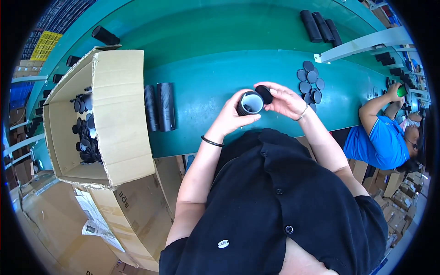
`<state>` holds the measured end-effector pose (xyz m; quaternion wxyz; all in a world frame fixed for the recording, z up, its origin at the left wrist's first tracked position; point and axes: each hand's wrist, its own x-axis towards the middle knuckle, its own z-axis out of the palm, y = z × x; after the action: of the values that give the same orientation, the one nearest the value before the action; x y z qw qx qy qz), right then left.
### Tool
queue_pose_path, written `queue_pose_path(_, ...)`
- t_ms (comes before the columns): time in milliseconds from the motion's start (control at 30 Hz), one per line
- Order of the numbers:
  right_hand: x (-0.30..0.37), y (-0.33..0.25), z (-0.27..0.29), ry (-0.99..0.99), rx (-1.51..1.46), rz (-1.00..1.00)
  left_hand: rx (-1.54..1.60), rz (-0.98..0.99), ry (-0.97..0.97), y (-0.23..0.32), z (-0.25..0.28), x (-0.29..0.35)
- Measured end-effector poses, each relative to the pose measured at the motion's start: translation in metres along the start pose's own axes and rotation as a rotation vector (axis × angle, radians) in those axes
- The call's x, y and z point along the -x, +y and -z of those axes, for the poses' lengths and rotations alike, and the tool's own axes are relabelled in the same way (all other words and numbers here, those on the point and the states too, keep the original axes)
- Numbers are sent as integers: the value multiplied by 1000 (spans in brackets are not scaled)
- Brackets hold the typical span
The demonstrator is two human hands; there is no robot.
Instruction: The person assembles plastic caps onto plastic tubes by hand, taking the caps from a cardboard box and pressing them onto the tubes on a conveyor belt.
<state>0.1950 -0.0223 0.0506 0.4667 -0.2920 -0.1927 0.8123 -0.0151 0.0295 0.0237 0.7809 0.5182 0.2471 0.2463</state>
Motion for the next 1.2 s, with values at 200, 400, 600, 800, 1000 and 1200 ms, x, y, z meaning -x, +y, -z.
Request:
queue_pose_path(200,-1,-8,-45,266,1134,377,-348,-162,222,-15,-7,0)
queue_pose_path(400,-2,8,-58,378,1537,480,-407,-215,351,-20,-20,-4)
queue_pose_path(600,3,3,-69,473,1523,359,-557,-279,358,-23,-24,-5)
queue_pose_path(800,7,10,-65,522,1520,416,-574,-322,375,-25,-26,-8)
queue_pose_path(1000,10,9,-64,500,1506,388,-517,-277,361,-25,-30,-8)
queue_pose_path(1200,10,6,-62,466,1491,364,-630,-357,410,-25,-34,-7)
